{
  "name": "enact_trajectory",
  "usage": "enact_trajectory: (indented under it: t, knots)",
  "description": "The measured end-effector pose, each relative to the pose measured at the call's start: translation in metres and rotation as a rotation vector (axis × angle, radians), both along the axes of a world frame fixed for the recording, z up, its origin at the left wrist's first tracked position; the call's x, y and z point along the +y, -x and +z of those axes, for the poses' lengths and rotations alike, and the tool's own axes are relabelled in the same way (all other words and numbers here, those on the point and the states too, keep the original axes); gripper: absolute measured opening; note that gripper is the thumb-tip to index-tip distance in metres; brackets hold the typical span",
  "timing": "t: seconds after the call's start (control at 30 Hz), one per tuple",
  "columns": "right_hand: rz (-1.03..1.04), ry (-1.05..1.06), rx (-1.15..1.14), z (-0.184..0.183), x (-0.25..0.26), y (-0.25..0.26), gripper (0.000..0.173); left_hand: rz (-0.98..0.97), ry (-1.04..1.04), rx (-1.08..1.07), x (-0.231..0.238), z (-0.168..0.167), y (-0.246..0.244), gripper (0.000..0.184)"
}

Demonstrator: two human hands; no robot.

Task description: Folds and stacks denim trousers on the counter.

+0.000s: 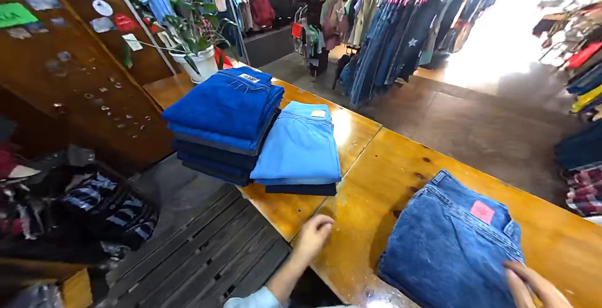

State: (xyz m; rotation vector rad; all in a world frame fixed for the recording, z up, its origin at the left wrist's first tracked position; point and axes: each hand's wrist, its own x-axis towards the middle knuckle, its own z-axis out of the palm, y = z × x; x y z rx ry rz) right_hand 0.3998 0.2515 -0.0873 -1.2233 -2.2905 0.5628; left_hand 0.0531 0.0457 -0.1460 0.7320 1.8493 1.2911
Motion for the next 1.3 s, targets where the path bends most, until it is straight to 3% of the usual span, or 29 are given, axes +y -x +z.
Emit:
enact_trajectory:
  t: [0.07, 0.13, 0.23, 0.33, 0.4, 0.5, 0.57, 0.67, 0.77, 0.8, 0.9, 1.0, 1.07, 1.17, 1.23, 1.3]
  knots:
    - [0.116, 0.092, 0.172, 0.023, -0.006, 0.049, 0.035, 0.307, -0.115, -0.093, -0.027, 0.007, 0.029, 0.029]
    - [0.224, 0.312, 0.337, 0.024, -0.015, 0.116, 0.036, 0.579, -0.272, -0.147, -0.046, 0.018, 0.059, 0.03]
    - [0.297, 0.791, 0.486, 0.013, -0.035, 0.222, 0.045, 0.713, -0.428, -0.223, -0.058, 0.036, 0.093, 0.041]
    - [0.156, 1.094, 0.614, 0.004, -0.048, 0.3, 0.05, 0.829, -0.556, -0.4, -0.052, 0.04, 0.109, 0.034]
    - [0.103, 1.116, 0.7, 0.001, -0.049, 0.33, 0.045, 0.842, -0.577, -0.501, -0.051, 0.036, 0.115, 0.033]
    - [0.07, 1.082, 0.74, 0.013, -0.05, 0.366, 0.043, 0.708, -0.554, -0.649, -0.052, 0.025, 0.117, 0.032]
    - [0.042, 0.973, 0.704, 0.037, -0.044, 0.384, 0.032, 0.624, -0.612, -0.811, -0.049, 0.021, 0.117, 0.032]
    - [0.119, 0.682, 0.644, 0.099, -0.024, 0.39, 0.021, 0.526, -0.791, -1.073, -0.034, 0.03, 0.121, 0.055]
    - [0.221, 0.41, 0.53, 0.17, 0.0, 0.361, 0.023, 0.334, -0.767, -1.019, 0.001, 0.05, 0.115, 0.079]
    - [0.237, 0.352, 0.485, 0.192, 0.003, 0.344, 0.025, 0.257, -0.708, -0.947, 0.018, 0.064, 0.108, 0.078]
    - [0.175, 0.169, 0.421, 0.238, -0.003, 0.275, 0.032, 0.159, -0.546, -0.82, 0.078, 0.116, 0.063, 0.033]
    - [0.019, -0.034, 0.534, 0.245, -0.008, 0.191, 0.052, -0.014, -0.547, -0.683, 0.131, 0.147, 0.029, 0.027]
    - [-0.074, -0.12, 0.674, 0.226, -0.013, 0.13, 0.065, -0.151, -0.547, -0.583, 0.153, 0.164, 0.003, 0.03]
    - [-0.246, -0.016, 0.882, 0.164, -0.034, 0.051, 0.057, -0.314, -0.44, -0.55, 0.172, 0.165, -0.038, 0.029]
    - [-0.385, 0.232, 0.887, 0.1, -0.048, 0.008, 0.05, -0.379, -0.283, -0.483, 0.179, 0.134, -0.061, 0.035]
    - [-0.461, 0.526, 0.721, 0.032, -0.052, -0.029, 0.045, -0.362, -0.129, -0.292, 0.185, 0.082, -0.076, 0.046]
